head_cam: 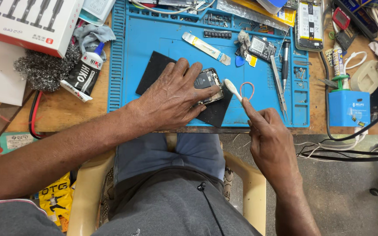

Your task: The person works on a disassembled smartphone on a blue repair mat, prying at the phone's edge with a metal pry tool and repositioning the phone body. They then brush the phone's interior with a small brush and finally lift and align the screen assembly over the phone body.

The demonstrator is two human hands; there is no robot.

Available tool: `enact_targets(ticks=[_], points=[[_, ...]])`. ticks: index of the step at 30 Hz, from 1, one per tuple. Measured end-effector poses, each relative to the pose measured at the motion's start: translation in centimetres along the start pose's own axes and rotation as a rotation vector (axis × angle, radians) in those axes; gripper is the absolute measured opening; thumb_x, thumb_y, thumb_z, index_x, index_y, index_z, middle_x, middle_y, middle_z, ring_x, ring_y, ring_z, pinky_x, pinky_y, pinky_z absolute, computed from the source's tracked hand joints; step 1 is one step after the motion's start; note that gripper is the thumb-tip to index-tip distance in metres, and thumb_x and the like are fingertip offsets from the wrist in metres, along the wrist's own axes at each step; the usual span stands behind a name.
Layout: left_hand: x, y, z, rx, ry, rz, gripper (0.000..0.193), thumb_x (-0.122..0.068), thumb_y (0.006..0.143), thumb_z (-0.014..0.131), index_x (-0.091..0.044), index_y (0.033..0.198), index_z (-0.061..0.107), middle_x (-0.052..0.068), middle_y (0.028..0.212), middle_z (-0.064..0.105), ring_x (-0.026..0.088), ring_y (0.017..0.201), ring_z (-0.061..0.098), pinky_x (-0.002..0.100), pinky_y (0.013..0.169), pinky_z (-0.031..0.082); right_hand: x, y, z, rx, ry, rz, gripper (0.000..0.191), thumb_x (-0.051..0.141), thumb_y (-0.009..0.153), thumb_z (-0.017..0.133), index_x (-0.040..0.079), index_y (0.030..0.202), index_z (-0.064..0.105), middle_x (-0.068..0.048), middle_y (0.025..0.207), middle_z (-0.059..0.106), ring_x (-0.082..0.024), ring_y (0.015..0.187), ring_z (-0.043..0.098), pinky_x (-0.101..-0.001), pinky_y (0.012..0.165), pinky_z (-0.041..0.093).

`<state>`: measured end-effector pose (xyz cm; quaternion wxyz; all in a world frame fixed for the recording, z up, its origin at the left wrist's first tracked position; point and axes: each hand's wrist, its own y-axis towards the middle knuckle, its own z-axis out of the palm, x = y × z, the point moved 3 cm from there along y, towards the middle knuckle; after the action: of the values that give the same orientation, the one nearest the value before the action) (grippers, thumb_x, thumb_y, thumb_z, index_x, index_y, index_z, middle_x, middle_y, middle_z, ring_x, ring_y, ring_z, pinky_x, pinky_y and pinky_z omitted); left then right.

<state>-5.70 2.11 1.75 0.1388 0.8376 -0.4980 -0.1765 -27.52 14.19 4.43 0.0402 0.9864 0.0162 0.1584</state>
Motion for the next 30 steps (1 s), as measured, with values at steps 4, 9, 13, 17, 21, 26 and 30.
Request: enact_targets(ticks=[4, 9, 13, 17, 21, 26, 30], points=[[0.0, -0.1, 0.0, 0.000, 0.064, 0.035, 0.057, -0.036, 0.086, 0.071, -0.021, 0.139, 0.057, 0.023, 0.123, 0.052, 0.035, 0.104, 0.050, 0.050, 0.081, 0.047, 0.6, 0.1, -0.9, -0.018, -0.012, 0.017, 0.060, -0.005, 0.092, 0.061, 0.019, 0.147, 0.060, -0.016, 0.096, 0.060, -0.033, 0.081, 0.064, -0.0469, 0.068, 0.050], [-0.2, -0.2, 0.0, -0.011, 0.099, 0.049, 0.055, -0.033, 0.087, 0.071, -0.018, 0.139, 0.058, 0.022, 0.122, 0.052, 0.034, 0.103, 0.050, 0.048, 0.080, 0.046, 1.4, 0.3, -0.8, -0.031, -0.020, -0.026, 0.061, -0.005, 0.091, 0.059, 0.018, 0.147, 0.058, -0.016, 0.096, 0.059, -0.034, 0.081, 0.064, -0.0477, 0.068, 0.051], [-0.5, -0.1, 0.1, 0.027, 0.107, 0.030, 0.054, -0.032, 0.087, 0.071, -0.017, 0.138, 0.059, 0.021, 0.117, 0.053, 0.033, 0.099, 0.049, 0.047, 0.075, 0.044, 2.1, 0.3, 0.2, 0.023, -0.032, -0.027, 0.063, -0.008, 0.094, 0.055, 0.019, 0.151, 0.055, -0.019, 0.098, 0.058, -0.039, 0.080, 0.063, -0.0513, 0.069, 0.049], [-0.7, 0.2, 0.2, -0.009, 0.140, 0.003, 0.049, -0.034, 0.088, 0.071, -0.017, 0.132, 0.061, 0.022, 0.114, 0.053, 0.033, 0.098, 0.049, 0.047, 0.076, 0.043, 2.3, -0.2, 0.5, 0.076, -0.076, 0.043, 0.064, -0.006, 0.091, 0.055, 0.020, 0.149, 0.054, -0.019, 0.096, 0.058, -0.040, 0.077, 0.064, -0.0518, 0.067, 0.051], [-0.9, 0.3, 0.3, 0.023, 0.122, 0.013, 0.053, -0.034, 0.087, 0.071, -0.014, 0.135, 0.062, 0.023, 0.112, 0.053, 0.033, 0.097, 0.048, 0.048, 0.074, 0.042, 2.1, -0.8, 1.0, 0.039, -0.052, 0.057, 0.062, -0.006, 0.090, 0.055, 0.018, 0.147, 0.055, -0.020, 0.100, 0.059, -0.042, 0.080, 0.064, -0.0524, 0.067, 0.050], [-1.1, 0.2, -0.3, 0.033, 0.092, -0.019, 0.051, -0.032, 0.090, 0.072, -0.014, 0.137, 0.062, 0.021, 0.111, 0.053, 0.035, 0.099, 0.048, 0.048, 0.078, 0.040, 1.4, -1.2, 1.8, 0.045, -0.033, 0.048, 0.063, -0.006, 0.090, 0.056, 0.018, 0.148, 0.054, -0.019, 0.095, 0.058, -0.040, 0.080, 0.064, -0.0517, 0.068, 0.050], [-1.2, 0.3, -0.7, -0.042, 0.120, 0.011, 0.055, -0.033, 0.084, 0.074, -0.015, 0.136, 0.064, 0.023, 0.110, 0.053, 0.035, 0.097, 0.047, 0.049, 0.077, 0.040, 1.4, -0.7, 1.1, 0.035, -0.049, 0.047, 0.063, -0.006, 0.090, 0.056, 0.020, 0.147, 0.056, -0.018, 0.094, 0.058, -0.039, 0.081, 0.063, -0.0525, 0.069, 0.049]])
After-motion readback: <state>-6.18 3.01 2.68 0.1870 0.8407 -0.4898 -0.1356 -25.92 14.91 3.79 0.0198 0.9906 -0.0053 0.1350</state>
